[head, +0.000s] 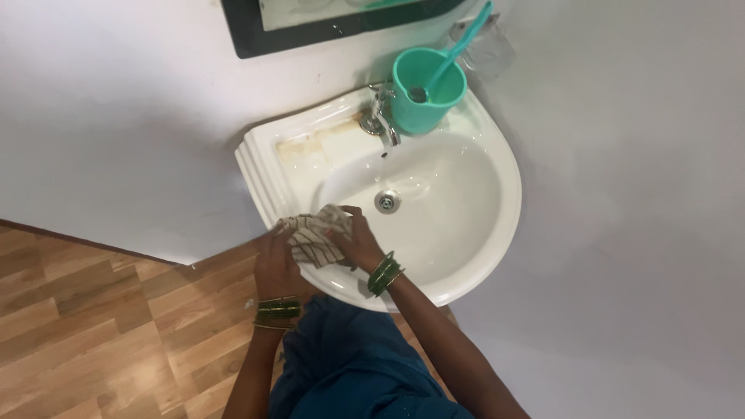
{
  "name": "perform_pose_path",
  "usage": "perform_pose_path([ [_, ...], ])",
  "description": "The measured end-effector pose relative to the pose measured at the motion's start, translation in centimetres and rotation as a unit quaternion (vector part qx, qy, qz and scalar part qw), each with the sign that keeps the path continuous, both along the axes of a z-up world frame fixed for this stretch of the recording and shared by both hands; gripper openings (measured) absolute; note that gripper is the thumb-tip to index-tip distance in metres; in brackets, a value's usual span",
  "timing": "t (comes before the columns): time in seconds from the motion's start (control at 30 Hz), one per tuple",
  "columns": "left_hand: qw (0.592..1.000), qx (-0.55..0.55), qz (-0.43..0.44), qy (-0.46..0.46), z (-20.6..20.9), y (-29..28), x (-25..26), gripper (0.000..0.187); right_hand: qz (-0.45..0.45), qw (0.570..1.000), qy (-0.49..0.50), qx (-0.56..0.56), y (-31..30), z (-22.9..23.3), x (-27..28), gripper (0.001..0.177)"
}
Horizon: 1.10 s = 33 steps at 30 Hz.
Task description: The person wipes the interior and exterior surfaces of a white bathroom sink using a striped cloth. They clean the basin, the rim, and the faucet area repeatedly, moving the cloth around different sections of the sink.
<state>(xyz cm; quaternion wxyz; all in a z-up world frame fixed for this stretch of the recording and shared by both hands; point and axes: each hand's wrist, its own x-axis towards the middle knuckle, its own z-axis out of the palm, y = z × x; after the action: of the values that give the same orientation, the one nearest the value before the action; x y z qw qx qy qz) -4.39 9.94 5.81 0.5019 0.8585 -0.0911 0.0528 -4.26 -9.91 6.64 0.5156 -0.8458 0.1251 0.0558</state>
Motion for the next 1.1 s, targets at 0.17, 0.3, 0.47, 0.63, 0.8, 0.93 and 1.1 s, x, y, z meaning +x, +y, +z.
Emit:
perform_pose_path([
  [0.17, 0.993, -0.065, 0.092, -0.048, 2.9, -0.9, 3.2, 0.032, -0.09, 0.981, -0.064, 0.158, -2.3, 0.4, 2.8, 0.062],
  [0.3, 0.979, -0.148, 0.138, -0.022, 5.0, -2.2, 7.3, 0.036, -0.083, 0.96, -0.259, -0.059, -4.1, -1.3, 7.5, 0.064],
  [0.47, 0.944, 0.279, 0.145, -0.1, 3.7, -5.4, 11.8, 0.056, 0.019, 0.951, -0.216, -0.219, -4.8, -4.2, 14.1, 0.057],
  [0.63, 0.878, 0.475, 0.028, -0.054, -1.8, -9.5, 13.4, 0.059, 0.126, 0.878, -0.186, -0.423, -4.3, -5.5, 14.8, 0.059],
  [0.8, 0.897, 0.44, 0.031, -0.037, -4.9, -13.1, 15.5, 0.055, 0.185, 0.888, -0.146, -0.394, -6.3, -3.8, 17.1, 0.072],
  [0.93, 0.932, 0.361, 0.008, -0.009, -2.7, -16.1, 17.9, 0.049, 0.161, 0.858, -0.013, -0.487, -8.1, -1.8, 19.3, 0.059],
  [1.1, 0.93, 0.366, 0.021, 0.009, -2.1, -17.6, 18.2, 0.047, 0.144, 0.857, -0.064, -0.491, -10.1, -2.1, 20.1, 0.044],
])
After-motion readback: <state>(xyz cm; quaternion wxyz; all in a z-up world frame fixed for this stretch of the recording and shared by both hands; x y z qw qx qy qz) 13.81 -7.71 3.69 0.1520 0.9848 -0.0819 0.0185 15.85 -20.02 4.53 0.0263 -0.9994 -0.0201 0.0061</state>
